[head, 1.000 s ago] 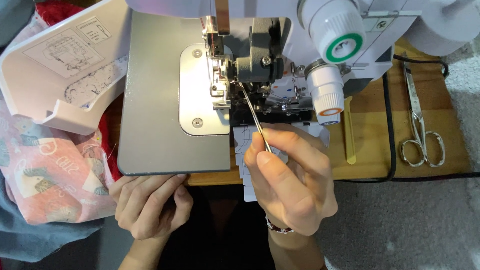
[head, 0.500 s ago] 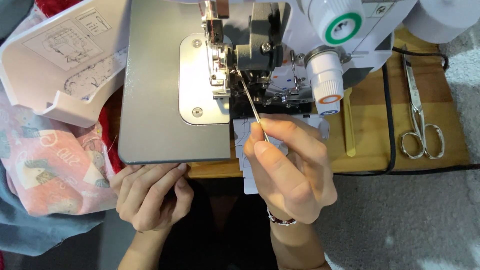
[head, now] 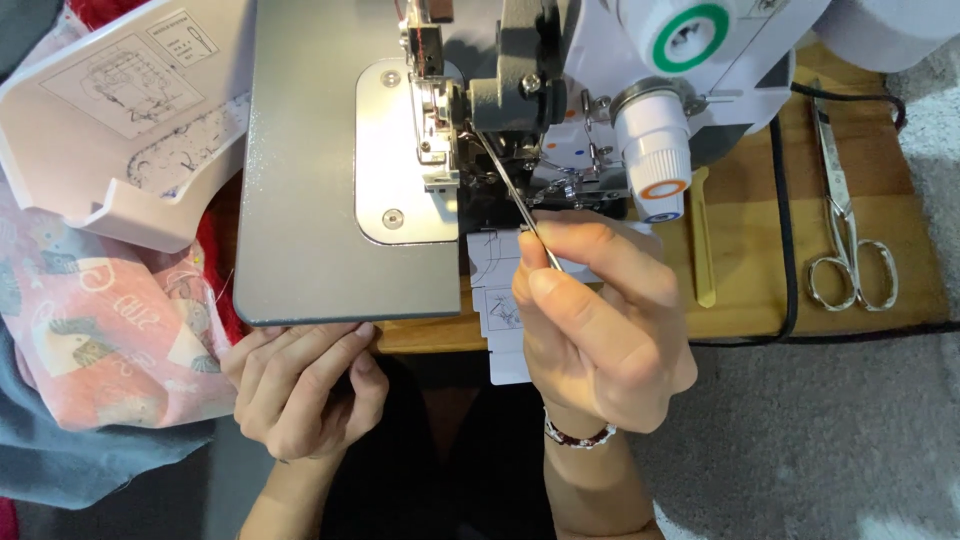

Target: Threading an overlocker sewing machine with tweezers and then sewing two pieces of fabric together to join them.

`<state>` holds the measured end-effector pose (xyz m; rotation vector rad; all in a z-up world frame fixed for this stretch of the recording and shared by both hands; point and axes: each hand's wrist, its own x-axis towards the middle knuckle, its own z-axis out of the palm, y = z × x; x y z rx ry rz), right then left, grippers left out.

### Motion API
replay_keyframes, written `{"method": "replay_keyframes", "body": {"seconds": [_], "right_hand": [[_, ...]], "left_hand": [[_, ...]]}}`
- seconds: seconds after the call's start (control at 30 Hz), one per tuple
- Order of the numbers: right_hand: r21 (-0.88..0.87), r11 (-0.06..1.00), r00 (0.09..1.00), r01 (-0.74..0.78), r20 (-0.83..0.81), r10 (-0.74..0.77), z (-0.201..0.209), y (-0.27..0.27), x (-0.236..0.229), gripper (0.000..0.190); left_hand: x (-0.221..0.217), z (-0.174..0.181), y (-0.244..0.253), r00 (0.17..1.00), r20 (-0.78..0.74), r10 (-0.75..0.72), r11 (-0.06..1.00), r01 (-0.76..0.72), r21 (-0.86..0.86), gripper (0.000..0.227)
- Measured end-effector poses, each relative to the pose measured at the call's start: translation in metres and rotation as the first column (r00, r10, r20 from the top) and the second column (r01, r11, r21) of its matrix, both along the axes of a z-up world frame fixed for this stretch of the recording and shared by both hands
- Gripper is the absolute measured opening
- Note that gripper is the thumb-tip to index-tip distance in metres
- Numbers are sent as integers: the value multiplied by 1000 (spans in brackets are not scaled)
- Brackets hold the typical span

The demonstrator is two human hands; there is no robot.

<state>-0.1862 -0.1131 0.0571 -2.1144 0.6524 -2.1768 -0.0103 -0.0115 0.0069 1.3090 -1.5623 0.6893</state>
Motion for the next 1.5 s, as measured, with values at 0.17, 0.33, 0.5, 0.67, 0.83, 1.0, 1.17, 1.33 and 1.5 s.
{"method": "replay_keyframes", "body": {"seconds": [0.17, 0.33, 0.5, 0.67, 0.83, 1.0, 1.17, 1.33, 1.5], "right_hand": [[-93, 996, 999, -8, -33, 5, 2, -6, 3, 27], [-20, 998, 996, 60, -69, -61, 7, 4, 5, 30], [-34, 996, 993, 86, -82, -89, 7, 4, 6, 31], [31, 997, 996, 70, -56, -68, 2, 6, 4, 30], [39, 997, 997, 73, -39, -72, 2, 13, 4, 26], [-35, 996, 996, 77, -45, -78, 2, 12, 6, 26], [27, 996, 993, 90, 77, -92, 3, 16, 10, 29], [1, 996, 986, 92, 136, -91, -1, 10, 8, 31], [13, 995, 986, 102, 131, -103, 1, 10, 12, 29]], "left_hand": [[1, -4, 0, 1000, -1, -9, 1000, 9, 18, 17], [2, -7, -2, 1000, -2, -23, 1000, 23, 1, 17], [1, -8, -2, 999, -15, -29, 1000, 29, 7, 16], [-1, -2, -2, 1000, 5, -12, 1000, 12, 7, 16], [3, -2, 0, 1000, -1, -23, 1000, 23, 0, 16], [5, -1, 1, 999, 10, -34, 999, 34, 0, 15], [7, -2, 0, 1000, -1, -26, 999, 26, -21, 17], [10, -5, 0, 1000, -7, -28, 999, 28, -22, 14], [10, -4, -2, 999, 6, -32, 999, 32, -34, 14]]}}
